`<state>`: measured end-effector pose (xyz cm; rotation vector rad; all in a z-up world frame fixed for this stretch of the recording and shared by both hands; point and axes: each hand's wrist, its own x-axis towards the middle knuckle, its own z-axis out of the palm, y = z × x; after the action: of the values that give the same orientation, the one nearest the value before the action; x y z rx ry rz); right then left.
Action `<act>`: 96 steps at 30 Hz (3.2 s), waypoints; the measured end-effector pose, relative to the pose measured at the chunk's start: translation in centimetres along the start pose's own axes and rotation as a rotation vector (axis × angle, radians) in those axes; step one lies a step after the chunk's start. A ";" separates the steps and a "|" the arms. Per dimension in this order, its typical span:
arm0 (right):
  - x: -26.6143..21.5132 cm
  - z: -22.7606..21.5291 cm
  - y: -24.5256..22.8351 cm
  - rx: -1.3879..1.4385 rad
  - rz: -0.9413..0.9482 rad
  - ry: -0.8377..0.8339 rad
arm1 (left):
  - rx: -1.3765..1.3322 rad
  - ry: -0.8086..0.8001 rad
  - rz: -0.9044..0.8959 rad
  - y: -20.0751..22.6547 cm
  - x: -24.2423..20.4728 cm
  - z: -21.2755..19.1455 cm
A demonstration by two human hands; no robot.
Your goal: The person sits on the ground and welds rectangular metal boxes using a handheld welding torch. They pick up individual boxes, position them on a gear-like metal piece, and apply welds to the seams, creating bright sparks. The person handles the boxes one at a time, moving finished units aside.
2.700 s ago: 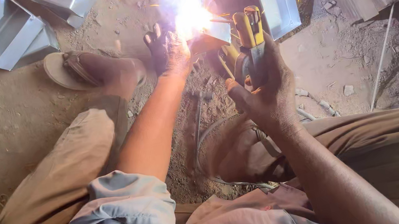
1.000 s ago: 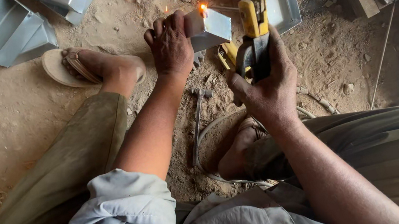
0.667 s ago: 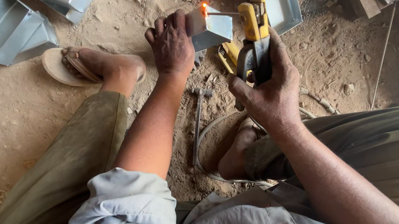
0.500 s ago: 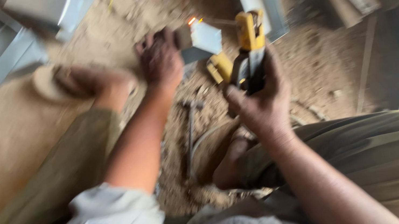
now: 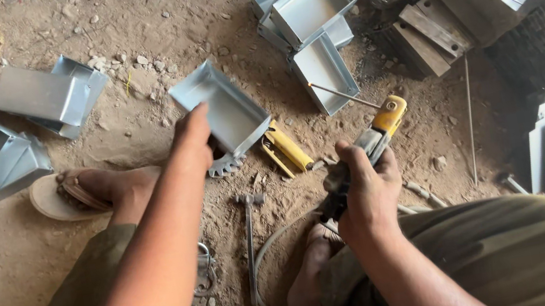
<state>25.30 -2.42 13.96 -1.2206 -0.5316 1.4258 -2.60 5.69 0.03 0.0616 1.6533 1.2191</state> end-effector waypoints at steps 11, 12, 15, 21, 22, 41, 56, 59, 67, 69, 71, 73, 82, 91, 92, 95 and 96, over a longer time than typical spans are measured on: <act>0.4 0.4 -0.3 -0.026 0.053 -0.029 | 0.724 0.100 0.206 9.6 7.1 4.9; 0.4 0.5 -0.3 -0.023 0.061 -0.028 | 0.785 0.101 0.260 8.8 6.7 3.8; 0.3 0.5 -0.1 -0.035 0.082 -0.040 | 0.942 0.084 0.366 5.1 4.5 -1.2; -0.1 0.0 0.6 -0.053 0.147 -0.246 | 1.060 -0.517 0.619 -7.2 -5.4 -12.2; -0.2 0.1 0.7 -0.071 0.132 -0.257 | 1.130 -0.765 0.617 -7.9 -8.3 -13.8; -4.8 7.4 -16.1 -1.618 -0.526 -0.777 | 1.490 -0.467 0.459 -8.2 -24.3 -18.6; 5.2 7.8 -7.9 -1.982 -0.365 -1.144 | 0.632 -0.153 1.249 -7.5 -20.8 -17.1; 6.5 7.0 -8.1 -1.980 -0.347 -1.137 | 0.635 -0.084 1.295 -7.2 -21.3 -17.9; 5.7 7.9 -9.6 -1.763 -0.155 -1.025 | 0.574 -0.209 1.293 -11.6 -15.7 -15.9; 6.0 7.9 -9.0 -1.815 -0.390 -1.140 | 0.616 -0.227 1.254 -13.1 -13.8 -15.8; 6.6 7.5 -8.4 -1.862 -0.367 -1.106 | 0.653 -0.235 1.215 -14.4 -12.6 -16.1; 7.3 6.8 -8.0 -1.878 -0.396 -1.096 | 0.683 -0.240 1.188 -15.5 -11.7 -16.3; 8.4 6.2 -8.1 -1.988 -0.390 -0.881 | 0.747 -0.328 1.280 -19.0 -7.6 -17.8; 12.0 4.0 -7.9 -1.857 -0.582 -0.943 | 1.058 -0.467 0.707 -14.0 -14.5 -16.9; 12.5 4.0 -7.8 -1.869 -0.433 -0.821 | 1.054 -0.458 0.683 -13.2 -16.5 -17.0; 13.2 3.8 -8.0 -1.954 -0.393 -0.760 | 1.117 -0.511 0.556 -10.7 -19.5 -16.8; 13.4 3.8 -8.0 -2.008 -0.285 -0.671 | 1.159 -0.510 0.553 -10.3 -20.0 -16.6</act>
<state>27.72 13.10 17.18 -1.8029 -2.8584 0.6350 -0.53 -21.66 5.39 1.4836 1.6918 0.3742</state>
